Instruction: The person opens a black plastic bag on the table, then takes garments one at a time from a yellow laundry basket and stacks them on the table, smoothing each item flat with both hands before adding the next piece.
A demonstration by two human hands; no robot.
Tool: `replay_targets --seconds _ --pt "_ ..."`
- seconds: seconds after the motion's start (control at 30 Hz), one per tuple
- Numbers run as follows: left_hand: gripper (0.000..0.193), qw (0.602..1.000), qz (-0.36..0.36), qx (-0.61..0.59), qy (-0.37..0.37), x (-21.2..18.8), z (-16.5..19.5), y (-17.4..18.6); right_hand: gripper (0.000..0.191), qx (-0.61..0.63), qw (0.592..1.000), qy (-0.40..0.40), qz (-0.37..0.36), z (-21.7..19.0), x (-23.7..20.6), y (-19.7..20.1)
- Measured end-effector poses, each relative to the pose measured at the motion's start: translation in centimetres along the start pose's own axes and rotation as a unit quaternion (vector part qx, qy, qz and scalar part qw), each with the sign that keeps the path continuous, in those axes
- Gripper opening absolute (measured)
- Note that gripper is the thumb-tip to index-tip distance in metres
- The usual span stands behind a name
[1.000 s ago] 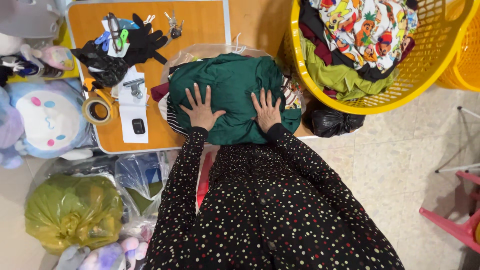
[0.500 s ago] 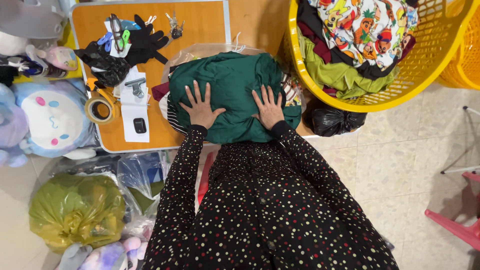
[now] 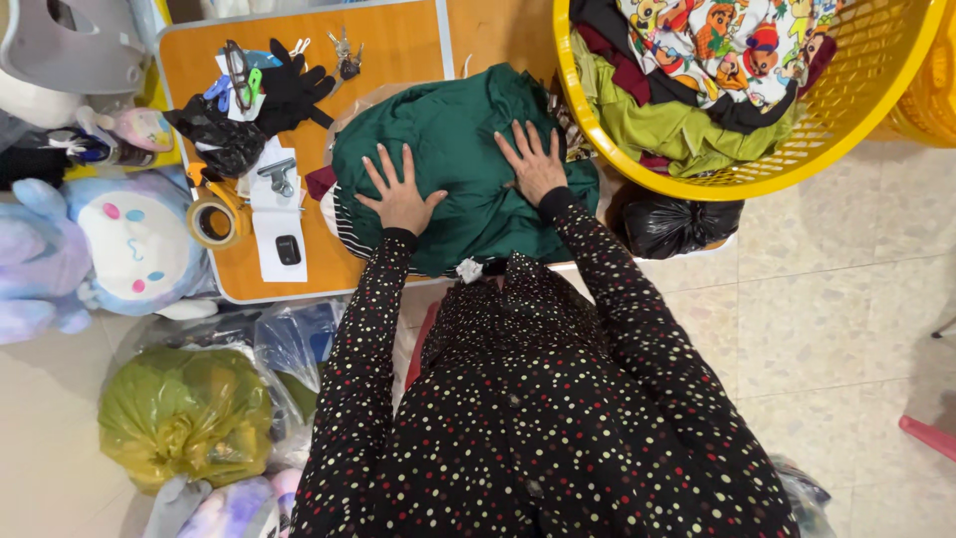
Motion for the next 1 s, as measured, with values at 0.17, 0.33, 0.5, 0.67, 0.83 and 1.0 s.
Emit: replay_targets --seconds 0.17,0.33,0.5,0.67,0.83,1.0 --pt "0.114 0.998 0.036 0.031 -0.037 -0.2 -0.4 0.2 0.095 0.062 0.998 0.005 -0.030 0.3 -1.8 0.2" --pt "0.115 0.993 0.020 0.035 -0.109 -1.2 0.0 -1.7 0.051 0.337 0.939 0.066 0.002 2.4 -5.9 2.2" --pt "0.113 0.997 -0.003 0.035 -0.068 -1.2 -0.6 -3.2 0.031 0.192 0.914 -0.146 0.326 14.9 -8.0 5.7" --pt "0.094 0.997 0.017 -0.049 -0.064 -2.4 0.3 -3.0 0.038 -0.211 0.901 -0.240 0.293 20.6 -7.9 6.5" --pt "0.066 0.966 0.053 -0.221 -0.122 -3.8 3.0 -1.9 0.019 0.239 0.965 -0.060 0.089 16.8 -8.2 4.0" --pt "0.056 0.941 0.076 -0.267 -0.192 -4.4 5.7 -0.9 0.019 0.455 0.883 -0.113 0.016 16.2 -9.0 5.0"
Point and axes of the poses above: each hand's wrist, its own x-axis towards the middle knuckle, its own y-axis out of the back of the hand, z = x × y, the point moved 4 cm from there along x, towards the middle knuckle, and after that the axes turned 9 degrees about y, right-handed, at the moved point
